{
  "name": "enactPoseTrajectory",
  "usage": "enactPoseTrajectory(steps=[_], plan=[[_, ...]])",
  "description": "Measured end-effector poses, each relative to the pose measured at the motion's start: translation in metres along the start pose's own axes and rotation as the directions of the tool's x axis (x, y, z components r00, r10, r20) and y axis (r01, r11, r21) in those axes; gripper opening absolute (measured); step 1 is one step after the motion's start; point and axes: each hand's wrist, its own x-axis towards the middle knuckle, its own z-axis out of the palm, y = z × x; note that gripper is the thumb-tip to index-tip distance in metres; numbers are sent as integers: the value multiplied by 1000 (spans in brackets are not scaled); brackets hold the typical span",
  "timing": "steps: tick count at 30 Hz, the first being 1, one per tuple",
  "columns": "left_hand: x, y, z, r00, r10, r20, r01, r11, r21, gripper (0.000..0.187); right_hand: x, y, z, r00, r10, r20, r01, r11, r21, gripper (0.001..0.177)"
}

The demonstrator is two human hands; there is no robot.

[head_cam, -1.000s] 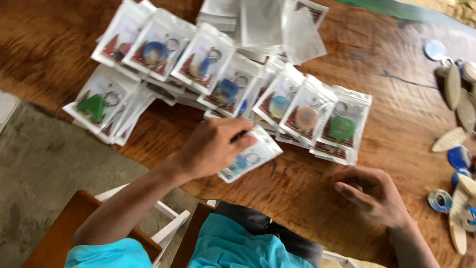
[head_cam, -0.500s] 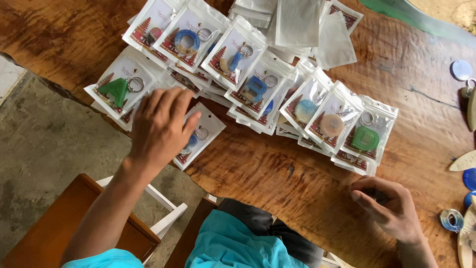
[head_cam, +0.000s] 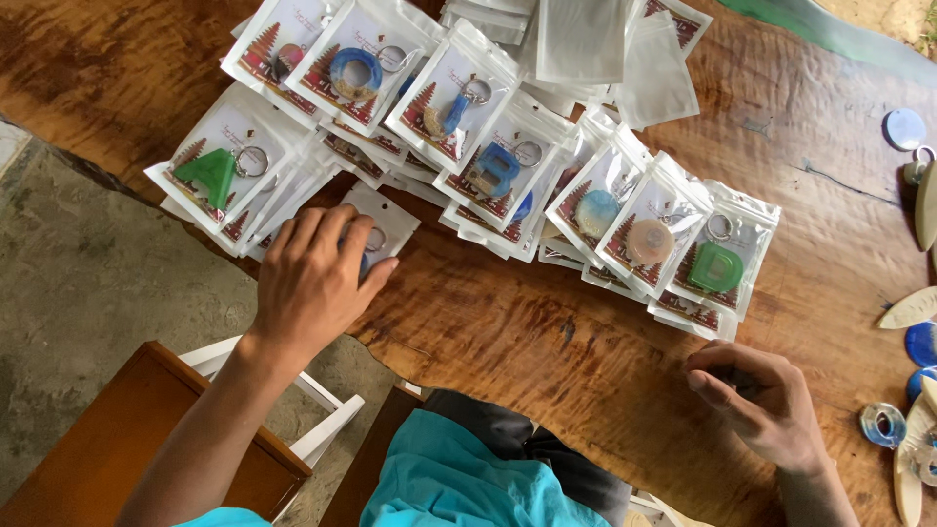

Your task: The person repeatedly picks up small plastic bags and assorted keychains from a wooden table. They insert each keychain into a bag, seal it, and place the packaged item into a growing stack. The process continues with different keychain designs throughout the clip.

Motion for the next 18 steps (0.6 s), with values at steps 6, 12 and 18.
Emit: enactPoseTrajectory(steps=[6, 12, 18], plan=[[3, 3, -7, 999, -50, -17, 50, 997, 55, 46, 1, 4, -1, 1000, 7, 14, -7, 1000, -12, 17], [17, 9, -22, 990, 21, -140, -27, 999, -44, 34, 1, 0, 0, 1000, 9, 16, -9, 1000, 10, 15], [85, 52, -49, 913, 146, -380, -272, 914, -301, 22, 4, -3, -1, 1000, 17, 24, -16, 999, -46, 17]])
